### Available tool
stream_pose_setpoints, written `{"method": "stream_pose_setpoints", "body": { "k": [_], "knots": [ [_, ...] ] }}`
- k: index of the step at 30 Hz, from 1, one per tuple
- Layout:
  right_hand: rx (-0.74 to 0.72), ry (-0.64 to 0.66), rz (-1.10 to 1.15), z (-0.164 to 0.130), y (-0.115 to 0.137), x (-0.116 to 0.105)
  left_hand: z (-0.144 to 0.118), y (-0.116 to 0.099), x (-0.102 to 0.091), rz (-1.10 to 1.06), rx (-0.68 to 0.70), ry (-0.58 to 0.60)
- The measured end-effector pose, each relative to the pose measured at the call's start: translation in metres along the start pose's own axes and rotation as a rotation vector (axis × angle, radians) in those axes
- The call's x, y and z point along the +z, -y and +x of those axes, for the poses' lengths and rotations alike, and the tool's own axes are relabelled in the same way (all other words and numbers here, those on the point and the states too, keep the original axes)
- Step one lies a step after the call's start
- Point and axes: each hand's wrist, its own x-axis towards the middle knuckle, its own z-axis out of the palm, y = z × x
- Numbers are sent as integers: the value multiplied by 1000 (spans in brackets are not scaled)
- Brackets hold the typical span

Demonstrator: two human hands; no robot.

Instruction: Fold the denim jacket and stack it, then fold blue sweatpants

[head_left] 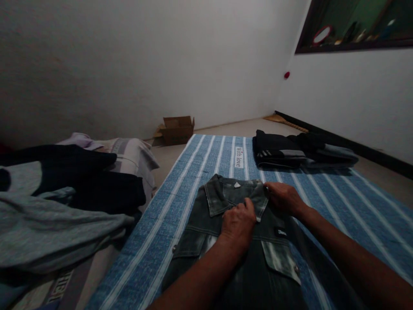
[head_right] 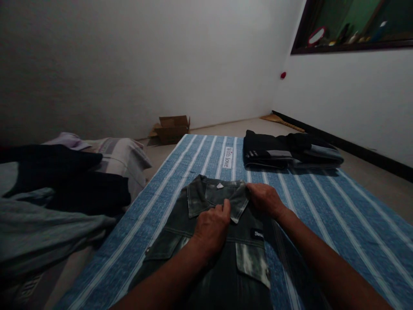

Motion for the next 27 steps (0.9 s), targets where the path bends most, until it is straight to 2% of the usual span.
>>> {"method": "stream_pose_setpoints", "body": {
  "k": [7, 17, 22, 27],
  "knots": [
    [17, -43, -179, 0, 5, -2, 0, -2, 12, 63, 36, -94],
    [44, -112, -282, 10, 29, -3, 5, 0, 15, 52, 51, -126],
    [44, -162, -286, 8, 27, 5, 5, 3, 15, 42, 73, -95],
    [-24, -174, -285, 5, 29, 6, 4, 8, 13, 26, 90, -75]
  ]
}}
